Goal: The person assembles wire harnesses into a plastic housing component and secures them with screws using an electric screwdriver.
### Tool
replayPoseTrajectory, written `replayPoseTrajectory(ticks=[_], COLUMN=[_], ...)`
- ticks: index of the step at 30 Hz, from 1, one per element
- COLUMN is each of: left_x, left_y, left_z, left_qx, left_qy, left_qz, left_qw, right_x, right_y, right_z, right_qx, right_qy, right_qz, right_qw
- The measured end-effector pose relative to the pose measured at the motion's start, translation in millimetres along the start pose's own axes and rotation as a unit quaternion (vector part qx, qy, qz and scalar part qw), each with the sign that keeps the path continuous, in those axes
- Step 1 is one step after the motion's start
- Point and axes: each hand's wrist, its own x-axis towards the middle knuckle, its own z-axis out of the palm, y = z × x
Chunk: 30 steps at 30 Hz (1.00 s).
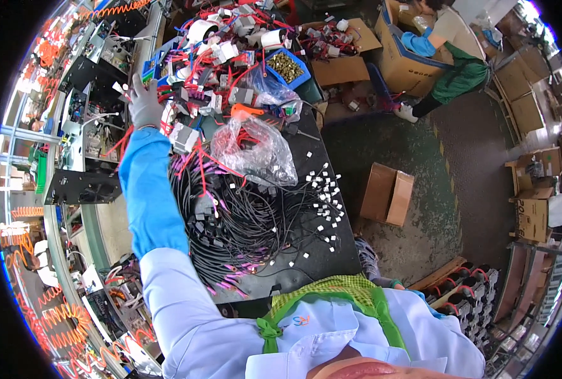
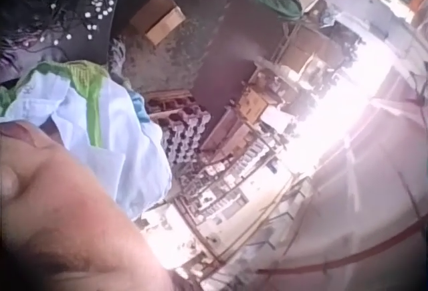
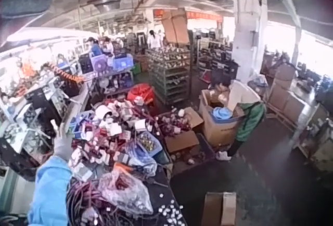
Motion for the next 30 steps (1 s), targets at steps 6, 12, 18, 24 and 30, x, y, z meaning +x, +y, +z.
replayPoseTrajectory(ticks=[6,12,18,24,30], left_x=[-16.8,-75.7,-132.0,-151.9,-160.1], left_y=[87.8,240.4,387.0,411.0,431.9], left_z=[20.1,-0.5,17.4,52.6,48.4], left_qx=[-0.006,-0.419,-0.333,-0.227,-0.260], left_qy=[-0.225,-0.166,-0.244,-0.183,-0.160], left_qz=[-0.028,0.334,0.462,0.407,0.366], left_qw=[0.974,0.828,0.785,0.866,0.879], right_x=[-38.0,-62.5,-55.4,13.0,145.8], right_y=[19.9,56.0,150.6,176.4,271.0], right_z=[-2.1,34.5,-96.8,-298.9,-381.3], right_qx=[-0.009,0.022,-0.012,0.009,-0.131], right_qy=[0.003,-0.002,0.169,0.228,0.224], right_qz=[0.012,-0.002,0.277,0.331,0.272], right_qw=[1.000,1.000,0.946,0.916,0.927])
